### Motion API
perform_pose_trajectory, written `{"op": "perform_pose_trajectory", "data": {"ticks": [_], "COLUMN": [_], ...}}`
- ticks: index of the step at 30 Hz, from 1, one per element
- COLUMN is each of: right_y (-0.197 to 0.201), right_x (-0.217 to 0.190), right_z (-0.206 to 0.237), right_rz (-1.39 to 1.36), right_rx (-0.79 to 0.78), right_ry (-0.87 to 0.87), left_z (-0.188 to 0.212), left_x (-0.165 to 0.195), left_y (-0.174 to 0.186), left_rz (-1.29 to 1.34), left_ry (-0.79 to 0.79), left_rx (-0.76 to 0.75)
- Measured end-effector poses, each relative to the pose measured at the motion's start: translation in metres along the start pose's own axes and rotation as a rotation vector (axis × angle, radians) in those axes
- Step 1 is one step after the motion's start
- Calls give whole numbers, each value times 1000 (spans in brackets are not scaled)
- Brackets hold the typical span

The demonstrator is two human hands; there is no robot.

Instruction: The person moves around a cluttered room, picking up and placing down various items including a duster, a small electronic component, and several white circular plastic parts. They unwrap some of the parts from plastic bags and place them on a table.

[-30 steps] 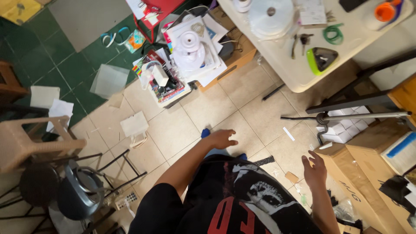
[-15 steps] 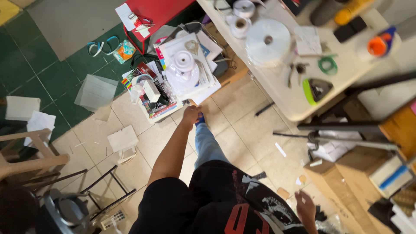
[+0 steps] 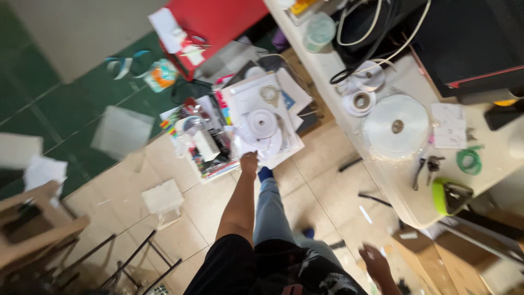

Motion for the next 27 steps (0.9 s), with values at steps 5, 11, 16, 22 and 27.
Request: {"op": "perform_pose_trajectory", "data": {"ticks": [5, 11, 16, 22, 27], "right_y": [-12, -25, -10, -2, -3], "right_x": [-85, -54, 9, 62, -3], "right_z": [3, 16, 36, 44, 14], "right_rz": [-22, 137, 194, 203, 169], "right_rx": [-28, -76, -47, -61, -10], "right_ry": [10, -132, -104, -468, -185], "left_z": [-13, -55, -60, -58, -53], "left_x": [81, 75, 66, 64, 99], "left_y": [-14, -35, -37, -39, -3], "left_rz": [-295, -285, -143, 241, 249], "left_ry": [-666, -79, 145, 240, -146], "left_rx": [390, 299, 228, 183, 314]}}
Point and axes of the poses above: each hand's wrist, its own z-axis away from the middle knuckle, its own y-axis out of the back of the hand, x = y × z, the point moved 8 cm from there along -z, towards the middle knuckle, and after that the axes turned 11 degrees about x, right-handed, at the moved point
